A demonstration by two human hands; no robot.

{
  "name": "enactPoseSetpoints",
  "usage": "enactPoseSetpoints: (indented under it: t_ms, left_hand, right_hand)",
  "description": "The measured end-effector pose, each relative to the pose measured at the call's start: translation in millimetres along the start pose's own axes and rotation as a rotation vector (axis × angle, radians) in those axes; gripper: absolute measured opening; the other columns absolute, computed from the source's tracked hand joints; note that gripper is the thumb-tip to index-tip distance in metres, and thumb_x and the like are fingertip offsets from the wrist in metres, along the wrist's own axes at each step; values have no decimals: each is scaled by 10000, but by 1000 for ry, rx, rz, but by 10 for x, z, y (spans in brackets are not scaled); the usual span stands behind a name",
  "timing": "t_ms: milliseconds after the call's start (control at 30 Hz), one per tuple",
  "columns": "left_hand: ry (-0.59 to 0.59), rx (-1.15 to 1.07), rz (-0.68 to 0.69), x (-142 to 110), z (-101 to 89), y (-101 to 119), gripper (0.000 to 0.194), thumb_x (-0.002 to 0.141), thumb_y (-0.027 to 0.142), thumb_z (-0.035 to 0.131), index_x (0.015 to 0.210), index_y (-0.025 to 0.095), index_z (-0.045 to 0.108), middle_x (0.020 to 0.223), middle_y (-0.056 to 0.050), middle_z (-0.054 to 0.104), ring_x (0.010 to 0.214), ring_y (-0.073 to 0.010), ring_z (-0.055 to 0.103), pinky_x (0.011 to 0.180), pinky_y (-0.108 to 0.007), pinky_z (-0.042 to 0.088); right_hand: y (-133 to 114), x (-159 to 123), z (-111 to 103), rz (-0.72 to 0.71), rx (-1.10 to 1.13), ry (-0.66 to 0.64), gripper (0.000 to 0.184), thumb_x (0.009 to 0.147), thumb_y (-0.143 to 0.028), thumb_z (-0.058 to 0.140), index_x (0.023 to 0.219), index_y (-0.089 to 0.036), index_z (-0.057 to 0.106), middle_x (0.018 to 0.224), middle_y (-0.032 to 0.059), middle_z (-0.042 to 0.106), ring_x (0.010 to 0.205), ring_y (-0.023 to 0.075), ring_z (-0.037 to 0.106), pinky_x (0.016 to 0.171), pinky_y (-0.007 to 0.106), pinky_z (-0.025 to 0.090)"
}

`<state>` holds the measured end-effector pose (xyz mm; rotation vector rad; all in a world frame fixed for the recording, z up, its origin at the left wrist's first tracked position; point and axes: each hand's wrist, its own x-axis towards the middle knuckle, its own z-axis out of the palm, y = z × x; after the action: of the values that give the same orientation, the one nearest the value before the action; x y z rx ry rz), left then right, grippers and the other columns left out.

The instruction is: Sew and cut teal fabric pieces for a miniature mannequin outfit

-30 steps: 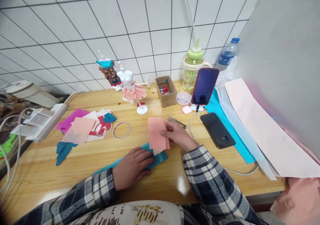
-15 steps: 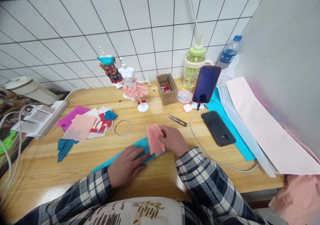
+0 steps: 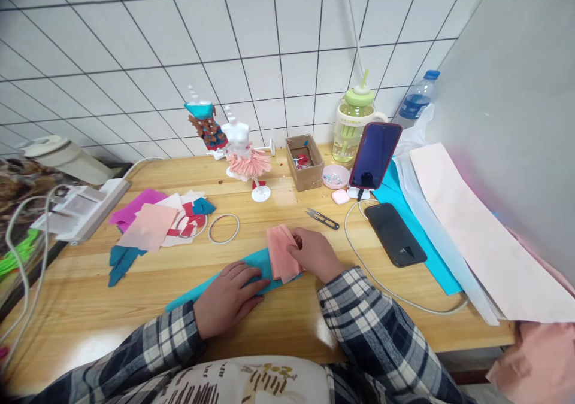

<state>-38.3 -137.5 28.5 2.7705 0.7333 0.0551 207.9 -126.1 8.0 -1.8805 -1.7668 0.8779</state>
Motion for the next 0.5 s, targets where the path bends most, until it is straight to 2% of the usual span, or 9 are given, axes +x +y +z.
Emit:
enactPoseSetpoints:
  t_ms: [100, 200, 267, 367, 433, 500]
  left_hand:
    - [0, -64, -17, -7, -19, -7, 300, 906, 328, 496, 1180, 259, 598, 1125, -79, 615, 1048, -252, 539, 959, -471, 415]
    - [35, -250, -40, -12, -39, -78, 317, 898, 341, 512, 1196, 271, 591, 1158, -74, 620, 1073, -239, 557, 985, -456, 416]
    - [142, -445, -151, 15, -64, -153, 350, 899, 366, 513, 1229, 262, 558, 1157, -78, 627, 1081, -226, 574, 997, -439, 420]
    - [374, -836, -315, 125, -151, -227, 584, 872, 513, 511, 1369, 231, 390, 1259, -128, 575, 1172, -251, 543, 999, -439, 431]
    - [410, -1102, -268, 222, -235, -201, 779, 804, 631, 528, 1417, 208, 302, 1354, -163, 502, 1234, -288, 499, 989, -444, 444]
    - [348, -1267, -205, 302, -304, -119, 833, 740, 662, 585, 1388, 190, 358, 1349, -163, 513, 1217, -309, 513, 965, -439, 466]
  right_hand:
    - [14, -3, 8, -9, 24, -7, 103, 761, -294, 619, 818, -209, 625, 704, -9, 633, 638, 135, 523, 573, 239, 318]
    - [-11, -24, -39, -21, 64, 4, 113, 783, -303, 595, 840, -210, 625, 717, -17, 635, 626, 128, 531, 569, 233, 346]
    - [-85, -50, -113, -50, 132, 53, 144, 796, -327, 586, 871, -212, 630, 723, -19, 629, 589, 119, 512, 553, 234, 354]
    - [-301, -92, -215, -141, 296, 113, 187, 779, -352, 618, 912, -223, 642, 692, -24, 605, 536, 110, 460, 515, 241, 342]
    - [-477, -103, -209, -186, 409, 74, 178, 761, -357, 643, 885, -229, 640, 656, -28, 586, 533, 112, 452, 496, 241, 338]
    - [-628, -91, -123, -195, 481, 69, 176, 758, -359, 648, 880, -233, 626, 655, -30, 581, 539, 113, 460, 495, 241, 348]
